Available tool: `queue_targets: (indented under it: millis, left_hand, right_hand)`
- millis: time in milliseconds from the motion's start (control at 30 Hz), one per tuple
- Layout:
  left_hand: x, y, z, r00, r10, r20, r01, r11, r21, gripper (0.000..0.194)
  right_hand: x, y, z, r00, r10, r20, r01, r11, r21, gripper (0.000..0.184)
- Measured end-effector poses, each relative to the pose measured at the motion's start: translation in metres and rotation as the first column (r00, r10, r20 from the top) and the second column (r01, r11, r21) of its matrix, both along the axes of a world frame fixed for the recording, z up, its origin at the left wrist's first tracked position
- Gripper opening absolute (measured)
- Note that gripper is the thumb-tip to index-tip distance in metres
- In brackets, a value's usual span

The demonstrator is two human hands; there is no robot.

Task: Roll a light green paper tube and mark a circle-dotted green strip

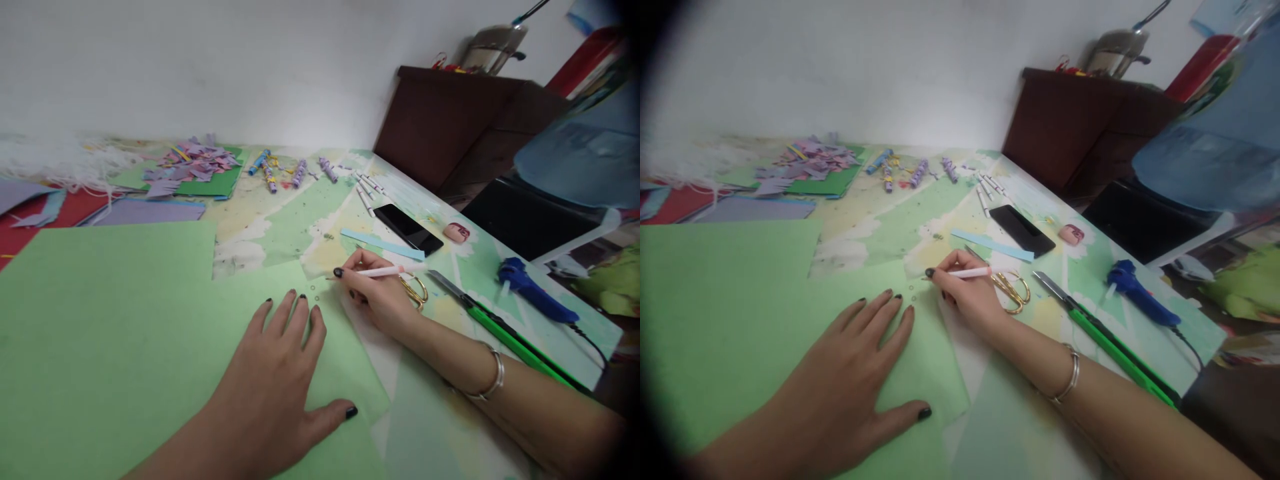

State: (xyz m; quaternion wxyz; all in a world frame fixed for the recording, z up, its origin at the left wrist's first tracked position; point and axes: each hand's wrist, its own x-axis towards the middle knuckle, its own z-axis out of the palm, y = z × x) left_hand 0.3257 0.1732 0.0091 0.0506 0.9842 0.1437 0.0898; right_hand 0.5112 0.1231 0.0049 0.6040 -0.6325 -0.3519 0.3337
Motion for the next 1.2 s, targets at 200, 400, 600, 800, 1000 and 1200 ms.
queue_targets:
  millis: [200,400,600,800,1000,1200]
  left_hand:
    - [-0.002,-0.001,-0.001,1.000,-0.008,0.007,0.008,1.000,-0.005,0.072]
    - [-0.001,-0.001,-0.001,1.000,-0.012,0.004,0.012,1.000,0.002,0.074]
    - [-0.001,-0.001,-0.002,0.998,-0.039,0.046,0.039,0.999,0.004,0.070]
    - [-0.002,0.000,-0.001,0.997,-0.046,0.057,0.046,0.999,-0.003,0.067]
    - [-0.003,0.000,-0.002,0.997,-0.050,0.062,0.052,0.998,-0.022,0.066]
    - [-0.001,0.000,-0.002,0.996,-0.053,0.065,0.055,0.998,-0.024,0.066]
  right_hand:
    - [-0.009,-0.021,0.005,0.982,0.134,0.131,-0.127,0.990,-0.063,0.010]
    - [-0.006,-0.021,0.003,0.963,0.222,0.154,-0.217,0.975,-0.048,0.015]
    - [-0.007,-0.011,0.004,0.894,0.144,0.424,-0.136,0.989,-0.049,0.030]
    - [-0.007,-0.007,0.004,0.881,0.109,0.460,-0.102,0.994,-0.040,0.031]
    - [-0.007,-0.007,0.002,0.855,0.115,0.506,-0.118,0.993,-0.027,0.033]
    - [-0.007,-0.007,0.003,0.845,0.126,0.520,-0.124,0.992,-0.038,0.032]
